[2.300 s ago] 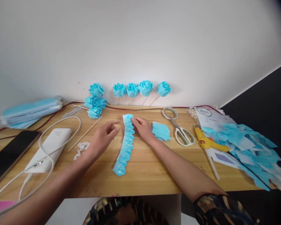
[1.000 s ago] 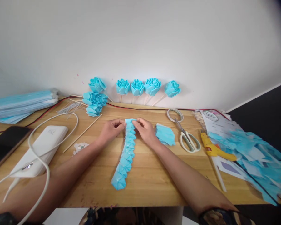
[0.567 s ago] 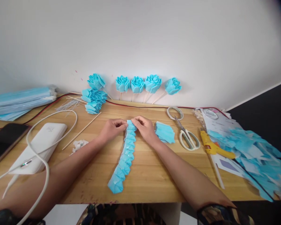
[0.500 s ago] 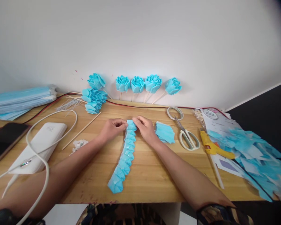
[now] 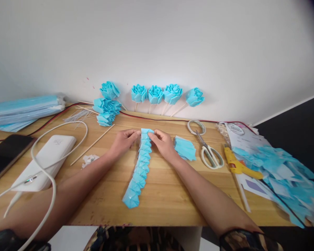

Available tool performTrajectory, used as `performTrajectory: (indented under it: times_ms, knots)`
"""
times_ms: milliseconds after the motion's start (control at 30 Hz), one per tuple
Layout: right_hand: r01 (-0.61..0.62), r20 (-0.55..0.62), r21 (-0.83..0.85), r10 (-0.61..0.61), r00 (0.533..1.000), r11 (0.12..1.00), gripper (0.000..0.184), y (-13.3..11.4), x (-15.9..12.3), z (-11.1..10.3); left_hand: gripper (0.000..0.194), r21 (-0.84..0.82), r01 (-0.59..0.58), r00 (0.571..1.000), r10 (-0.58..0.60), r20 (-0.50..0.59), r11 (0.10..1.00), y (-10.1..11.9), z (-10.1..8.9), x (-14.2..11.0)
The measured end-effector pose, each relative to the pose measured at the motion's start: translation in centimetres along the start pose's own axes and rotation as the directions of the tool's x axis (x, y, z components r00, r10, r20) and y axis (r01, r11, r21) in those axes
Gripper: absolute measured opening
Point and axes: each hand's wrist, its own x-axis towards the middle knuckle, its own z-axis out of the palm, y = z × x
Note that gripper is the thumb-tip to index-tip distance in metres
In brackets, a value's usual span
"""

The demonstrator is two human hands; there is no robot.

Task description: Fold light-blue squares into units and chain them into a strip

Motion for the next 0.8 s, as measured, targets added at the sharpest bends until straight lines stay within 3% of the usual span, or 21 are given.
performTrajectory:
  times_ms: [300,533,667,800]
  knots:
    - [0.034,-0.019,-0.003,-0.034,0.999,0.999,0.039,-0.55,-0.23,-0.07,0.028,0.023,0.015,0.998,-0.017,0.064,1.0,0.1,0.03,0.09]
    - [-0.025,0.038,0.143,0.02,0.999,0.989,0.042,-0.62,-0.13,-0.26,0.028,-0.072,0.018,1.0,-0.019,-0.006,0.997,-0.09,-0.38,0.23]
    - [0.013,0.11,0.091,-0.023,0.994,0.996,0.035,-0.85,-0.23,-0.27,0.029,-0.087,-0.005,0.999,0.002,-0.033,0.996,-0.52,-0.58,0.42]
    - [0.011,0.075,0.039,-0.014,0.997,0.999,0.031,-0.55,-0.25,-0.14,0.031,-0.116,0.003,1.0,-0.003,0.001,0.993,-0.62,-0.49,0.41]
